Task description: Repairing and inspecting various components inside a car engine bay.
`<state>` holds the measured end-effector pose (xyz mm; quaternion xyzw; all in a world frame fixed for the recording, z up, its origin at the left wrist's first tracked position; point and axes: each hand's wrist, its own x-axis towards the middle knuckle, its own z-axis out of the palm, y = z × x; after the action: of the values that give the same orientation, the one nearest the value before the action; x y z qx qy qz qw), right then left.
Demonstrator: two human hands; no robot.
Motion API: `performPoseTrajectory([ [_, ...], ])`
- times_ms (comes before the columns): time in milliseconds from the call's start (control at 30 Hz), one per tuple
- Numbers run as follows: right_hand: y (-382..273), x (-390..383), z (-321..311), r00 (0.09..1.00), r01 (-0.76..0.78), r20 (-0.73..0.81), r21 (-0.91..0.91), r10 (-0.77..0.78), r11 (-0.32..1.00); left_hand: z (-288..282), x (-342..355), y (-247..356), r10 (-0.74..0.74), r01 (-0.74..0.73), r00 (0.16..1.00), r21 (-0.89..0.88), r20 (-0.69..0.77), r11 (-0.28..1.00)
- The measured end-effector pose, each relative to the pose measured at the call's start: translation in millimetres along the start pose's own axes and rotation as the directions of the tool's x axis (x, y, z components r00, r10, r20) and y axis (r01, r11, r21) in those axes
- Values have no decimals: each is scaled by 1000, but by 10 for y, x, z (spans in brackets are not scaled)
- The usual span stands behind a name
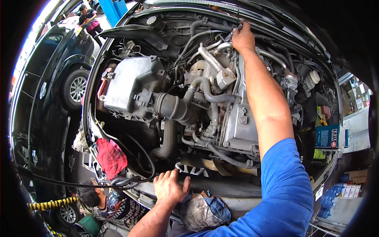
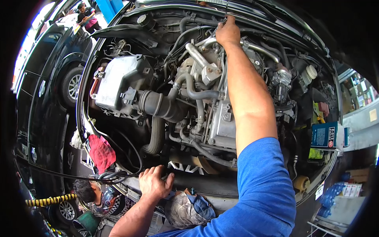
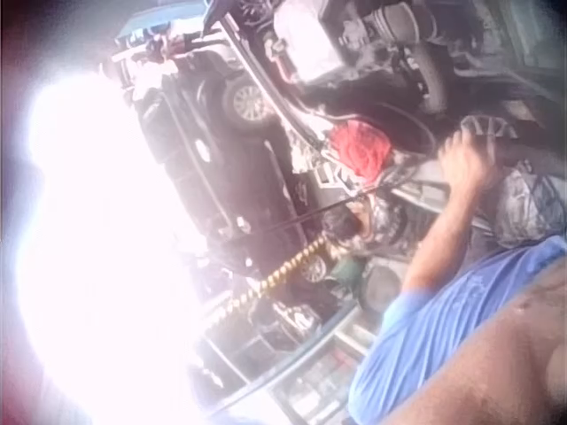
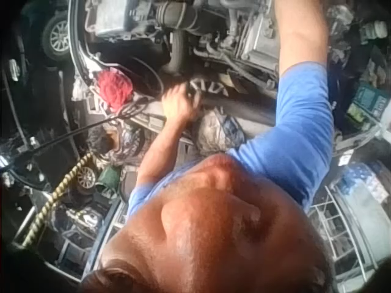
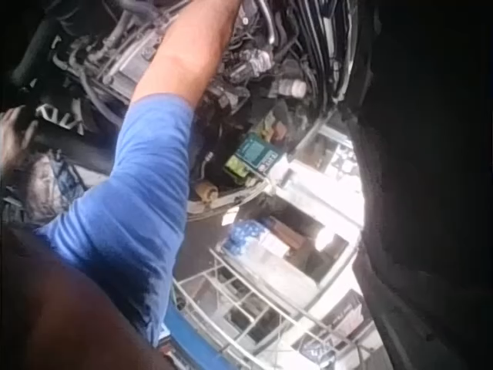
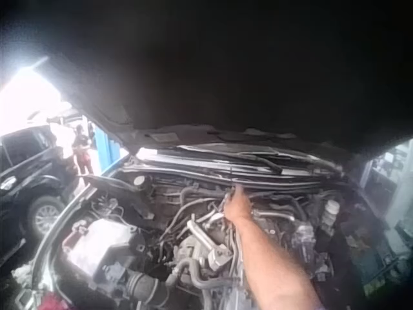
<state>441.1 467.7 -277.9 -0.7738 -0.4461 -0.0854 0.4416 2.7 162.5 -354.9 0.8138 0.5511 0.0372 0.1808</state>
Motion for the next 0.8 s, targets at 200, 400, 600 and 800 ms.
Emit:
performPoseTrajectory([
  [200, -27, 113, 104, 984, 44, 179, -146, -17, 988, -46, -31, -3, -15, 15, 1000, -6, 24, 1000],
  [400, 255, 28, 443, 980, 128, 169, -157, -101, 979, -20, -26, -14, 17, -17, 1000, -18, -6, 1000],
  [600, 134, 77, 274, 995, 63, 93, -171, -48, 983, 32, 52, 10, 14, -14, 1000, 8, 15, 1000],
  [800, 305, 193, 413, 991, 116, 81, -130, -106, 985, 24, 74, 6, -6, 5, 1000, 8, 21, 1000],
])
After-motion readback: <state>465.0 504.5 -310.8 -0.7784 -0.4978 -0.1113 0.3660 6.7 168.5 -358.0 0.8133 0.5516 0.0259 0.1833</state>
